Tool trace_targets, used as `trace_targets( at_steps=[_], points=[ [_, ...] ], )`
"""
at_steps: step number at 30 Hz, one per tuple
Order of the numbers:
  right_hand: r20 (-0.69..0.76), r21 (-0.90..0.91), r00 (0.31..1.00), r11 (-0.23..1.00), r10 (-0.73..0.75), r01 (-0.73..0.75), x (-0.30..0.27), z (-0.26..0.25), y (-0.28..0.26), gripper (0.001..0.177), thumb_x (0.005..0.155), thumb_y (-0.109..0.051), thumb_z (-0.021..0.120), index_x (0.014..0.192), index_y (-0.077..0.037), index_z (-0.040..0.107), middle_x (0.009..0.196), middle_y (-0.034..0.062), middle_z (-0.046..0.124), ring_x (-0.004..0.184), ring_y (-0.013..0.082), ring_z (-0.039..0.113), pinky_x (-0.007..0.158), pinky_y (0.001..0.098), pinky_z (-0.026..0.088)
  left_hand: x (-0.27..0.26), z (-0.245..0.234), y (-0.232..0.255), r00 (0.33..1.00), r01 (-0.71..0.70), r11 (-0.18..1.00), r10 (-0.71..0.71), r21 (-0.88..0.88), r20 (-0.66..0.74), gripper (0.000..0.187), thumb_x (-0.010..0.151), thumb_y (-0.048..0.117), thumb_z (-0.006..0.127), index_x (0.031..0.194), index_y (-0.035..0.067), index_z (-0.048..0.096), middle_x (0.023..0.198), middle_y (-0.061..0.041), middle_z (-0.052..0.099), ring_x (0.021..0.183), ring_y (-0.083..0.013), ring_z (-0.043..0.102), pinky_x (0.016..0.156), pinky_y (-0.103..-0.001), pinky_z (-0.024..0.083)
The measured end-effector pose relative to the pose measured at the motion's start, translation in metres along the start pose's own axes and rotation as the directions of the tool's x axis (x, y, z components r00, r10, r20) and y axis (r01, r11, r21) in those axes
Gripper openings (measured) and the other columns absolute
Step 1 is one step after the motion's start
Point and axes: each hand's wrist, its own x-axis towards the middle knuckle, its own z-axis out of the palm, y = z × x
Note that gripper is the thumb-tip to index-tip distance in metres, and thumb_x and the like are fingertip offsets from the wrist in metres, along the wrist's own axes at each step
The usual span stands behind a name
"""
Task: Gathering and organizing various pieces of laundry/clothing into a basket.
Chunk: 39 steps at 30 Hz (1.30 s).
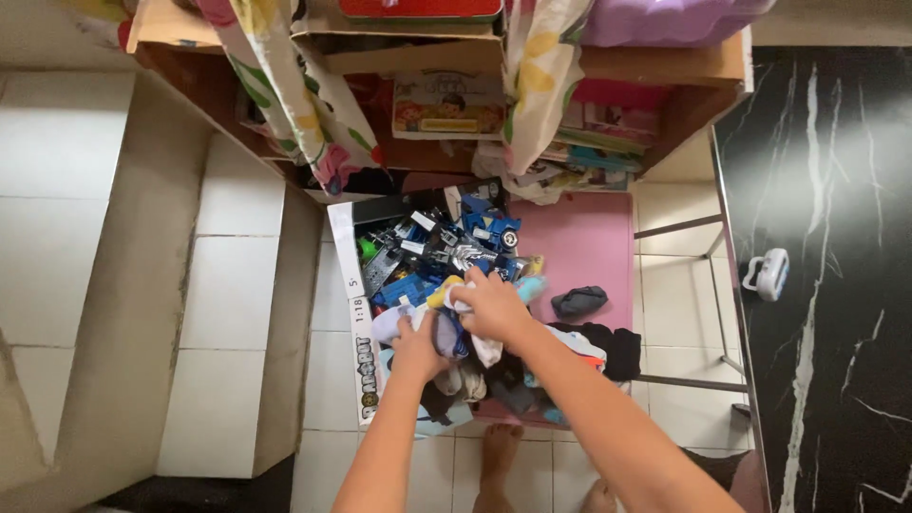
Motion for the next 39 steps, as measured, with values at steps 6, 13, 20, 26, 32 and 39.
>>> trace_targets(
  at_steps=[6, 13, 20, 26, 32, 39],
  points=[
    [-0.177, 0.451, 0.984, 0.886, -0.029, 0.107, 0.005, -0.035, 0.016, 0.039, 0.064, -0.017, 0.077, 0.102, -0.017, 0.068, 0.115, 0.0104, 0.053, 0.105, 0.031, 0.06, 0.089, 0.0417, 0.052, -0.021, -0.043, 0.036, 0.996, 0.08, 0.996, -0.082, 0.044, 0.04, 0.093, 0.062, 0.021, 0.092, 0.142, 0.031, 0.046, 0.147, -0.021, 0.039, 0.118, -0.0498, 0.057, 0.092, -0.053, 0.055],
    [-0.336, 0.585, 0.941, 0.792, 0.037, 0.177, -0.007, -0.048, 0.028, 0.033, 0.072, -0.01, 0.07, 0.105, -0.014, 0.069, 0.115, 0.0109, 0.053, 0.114, 0.0273, 0.057, 0.101, 0.0354, 0.046, 0.027, 0.013, -0.026, 0.992, -0.093, 0.991, 0.1, 0.097, -0.075, 0.049, 0.083, 0.012, 0.072, 0.128, 0.029, 0.06, 0.133, -0.021, 0.055, 0.105, -0.046, 0.068, 0.092, -0.052, 0.057],
    [-0.298, 0.736, 0.932, 0.671, 0.205, 0.088, -0.02, -0.039, 0.04, 0.034, 0.074, -0.009, 0.069, 0.108, -0.012, 0.067, 0.119, 0.0079, 0.053, 0.115, 0.0233, 0.055, 0.099, 0.0328, 0.046, 0.002, -0.03, 0.007, 0.985, -0.166, 0.95, 0.171, 0.266, 0.005, 0.117, 0.061, 0.01, 0.087, 0.154, 0.045, 0.027, 0.156, -0.017, 0.033, 0.129, -0.0448, 0.048, 0.095, -0.057, 0.053],
    [-0.229, 0.831, 0.934, 0.555, 0.275, 0.04, -0.029, -0.041, 0.036, 0.034, 0.076, -0.01, 0.069, 0.109, -0.013, 0.066, 0.118, 0.0057, 0.051, 0.109, 0.0195, 0.057, 0.094, 0.0311, 0.049, -0.017, -0.064, 0.03, 0.999, -0.03, 0.937, 0.04, 0.348, -0.021, 0.123, 0.057, 0.029, 0.098, 0.154, 0.047, 0.024, 0.166, -0.009, 0.012, 0.145, -0.0493, 0.03, 0.088, -0.06, 0.056],
    [-0.253, 0.758, 0.942, 0.651, 0.222, 0.05, -0.026, -0.034, 0.037, 0.035, 0.076, -0.01, 0.07, 0.111, -0.012, 0.067, 0.116, 0.0075, 0.051, 0.111, 0.0209, 0.055, 0.098, 0.0325, 0.046, 0.031, -0.051, 0.001, 0.999, 0.044, 0.968, -0.036, 0.248, -0.036, 0.124, 0.054, 0.031, 0.099, 0.154, 0.045, 0.026, 0.168, -0.022, -0.003, 0.131, -0.058, 0.042, 0.095, -0.051, 0.056],
    [-0.272, 0.669, 0.957, 0.734, 0.096, 0.117, -0.019, -0.028, 0.027, 0.034, 0.075, -0.012, 0.07, 0.109, -0.011, 0.066, 0.118, 0.0071, 0.054, 0.116, 0.022, 0.055, 0.102, 0.0321, 0.043, 0.082, 0.001, -0.017, 0.992, -0.1, 0.94, 0.121, 0.325, -0.043, 0.079, 0.088, 0.003, 0.062, 0.148, 0.051, 0.046, 0.17, -0.018, 0.011, 0.122, -0.0524, 0.051, 0.089, -0.047, 0.059]
  ],
)
